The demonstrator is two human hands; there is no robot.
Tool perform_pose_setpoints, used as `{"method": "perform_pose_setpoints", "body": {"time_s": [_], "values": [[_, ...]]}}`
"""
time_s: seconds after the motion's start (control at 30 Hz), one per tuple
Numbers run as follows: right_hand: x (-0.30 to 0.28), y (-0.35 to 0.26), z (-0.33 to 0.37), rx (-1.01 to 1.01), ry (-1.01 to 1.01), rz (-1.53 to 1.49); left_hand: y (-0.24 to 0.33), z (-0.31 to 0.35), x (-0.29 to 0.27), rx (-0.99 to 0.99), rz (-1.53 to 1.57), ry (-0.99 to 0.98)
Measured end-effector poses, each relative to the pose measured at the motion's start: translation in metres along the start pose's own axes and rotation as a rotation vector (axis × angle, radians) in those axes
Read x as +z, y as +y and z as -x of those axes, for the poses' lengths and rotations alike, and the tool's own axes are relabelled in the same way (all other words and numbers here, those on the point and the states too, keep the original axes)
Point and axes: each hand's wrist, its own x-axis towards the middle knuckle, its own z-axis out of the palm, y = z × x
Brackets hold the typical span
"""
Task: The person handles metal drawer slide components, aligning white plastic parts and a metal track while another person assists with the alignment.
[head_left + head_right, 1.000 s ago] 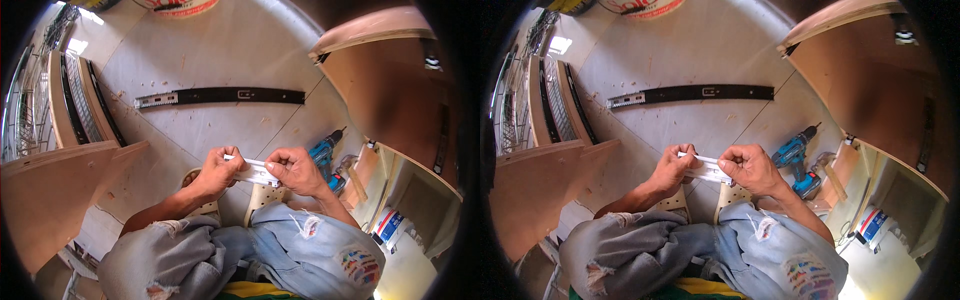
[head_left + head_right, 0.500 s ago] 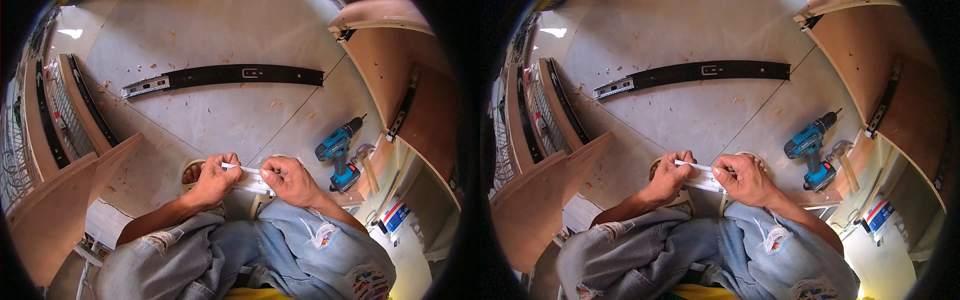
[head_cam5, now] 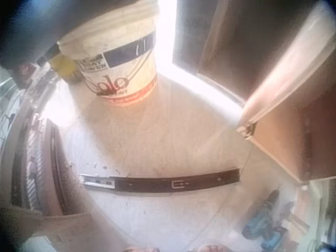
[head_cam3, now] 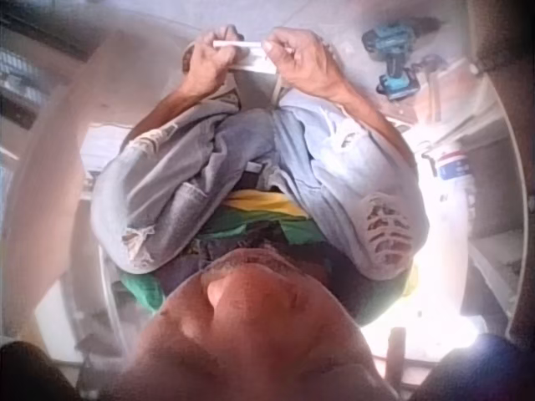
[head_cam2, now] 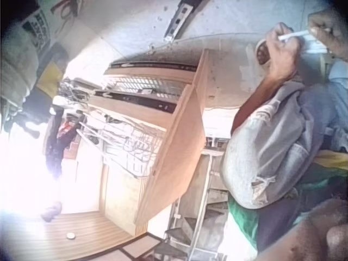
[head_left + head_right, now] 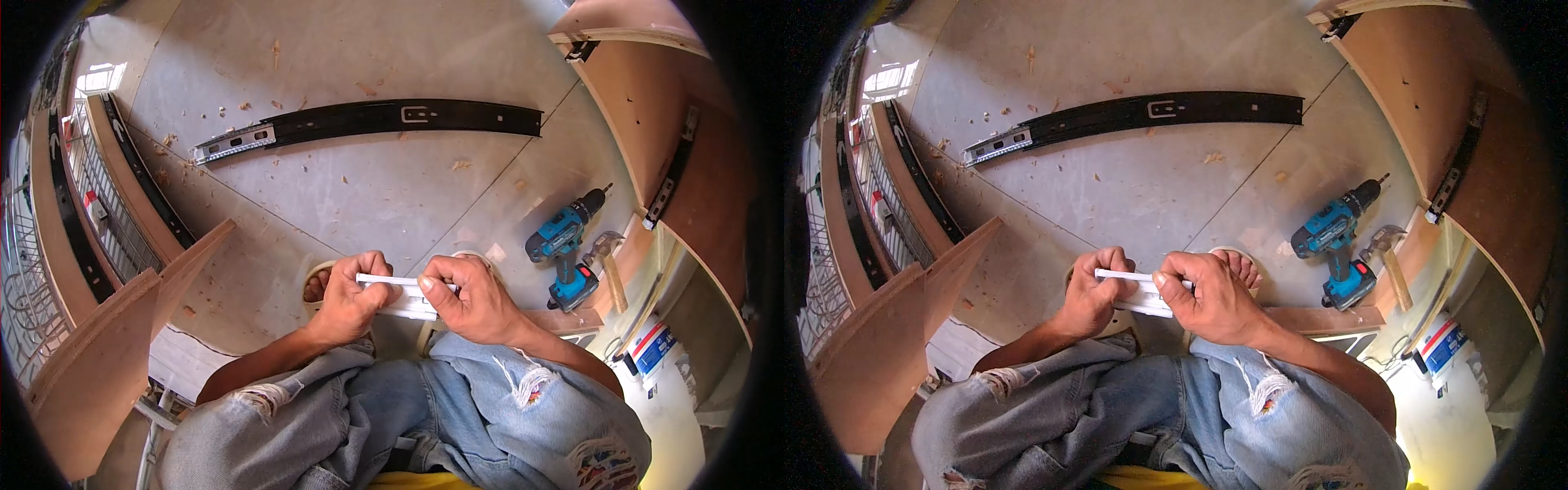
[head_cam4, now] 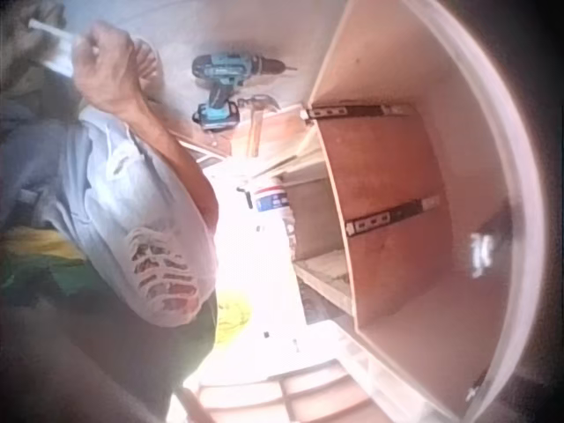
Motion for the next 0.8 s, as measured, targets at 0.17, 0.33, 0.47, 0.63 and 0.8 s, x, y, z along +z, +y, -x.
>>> {"method": "perform_pose_setpoints", "body": {"time_s": [0.17, 0.33, 0.47, 0.63, 0.8], "values": [[-0.001, -0.001, -0.004, 0.077, -0.063, -0.058, -0.005, -0.002, -0.002, 0.043, 0.013, 0.006], [0.004, 0.006, -0.005, 0.08, -0.038, 0.0, -0.009, -0.004, -0.005, 0.006, 0.04, 0.024], [0.004, 0.006, -0.006, 0.098, -0.022, 0.014, -0.005, -0.004, -0.005, 0.045, 0.047, 0.008], [0.008, 0.007, -0.008, 0.074, 0.029, 0.068, -0.001, -0.004, -0.005, 0.048, -0.097, 0.059], [0.011, 0.009, -0.009, 0.052, 0.044, 0.126, 0.001, -0.004, -0.008, 0.042, -0.107, 0.025]]}}
